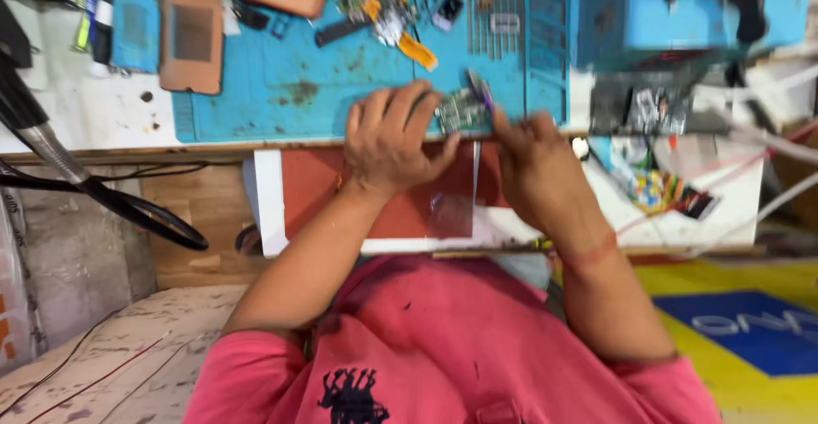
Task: The person brushes a small circuit board on a blue mat and then directs a heat gun at the board while holding it with one hand.
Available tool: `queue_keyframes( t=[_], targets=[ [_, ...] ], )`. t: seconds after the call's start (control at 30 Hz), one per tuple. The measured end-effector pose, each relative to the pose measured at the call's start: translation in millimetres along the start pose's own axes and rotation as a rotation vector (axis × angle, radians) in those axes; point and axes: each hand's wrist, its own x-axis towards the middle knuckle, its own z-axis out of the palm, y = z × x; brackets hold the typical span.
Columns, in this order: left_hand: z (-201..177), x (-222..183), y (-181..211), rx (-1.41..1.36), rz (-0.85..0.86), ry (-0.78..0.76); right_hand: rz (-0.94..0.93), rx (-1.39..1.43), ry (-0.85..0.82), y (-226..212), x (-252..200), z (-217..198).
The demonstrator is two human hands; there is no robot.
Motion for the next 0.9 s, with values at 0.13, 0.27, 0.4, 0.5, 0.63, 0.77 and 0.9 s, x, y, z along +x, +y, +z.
queue_keyframes(
  t=[0.13, 0.27, 0.4, 0.5, 0.63, 0.77, 0.9],
  targets=[
    [-6, 7, 3, -0.017, 0.003, 0.029, 0.045, -0.071, -0.072, -24, -14, -9],
    [-3, 5, -2, -0.044, 0.004, 0.026, 0.053, -0.039, 0.115, -20, -14, -11],
    [-2, 0, 2, -0.039, 0.006, 0.067, 0.119, -0.075, 0.06, -18, -9, -6],
    [-6, 4, 2, -0.047, 0.012, 0.05, 0.065, -0.085, 0.089, -27, -10, -5],
    [-8, -1, 2, -0.084, -0.006, 0.036, 0.031, -0.043, 0.073, -27, -16, -2],
    [-9, 3, 0, -0.122, -0.006, 0.018, 0.1, -0.096, 0.053, -28, -6, 0],
    [-12, 1, 1, -0.13, -0.012, 0.024, 0.027, -0.022, 0.126, -31, -3, 0]
  ],
)
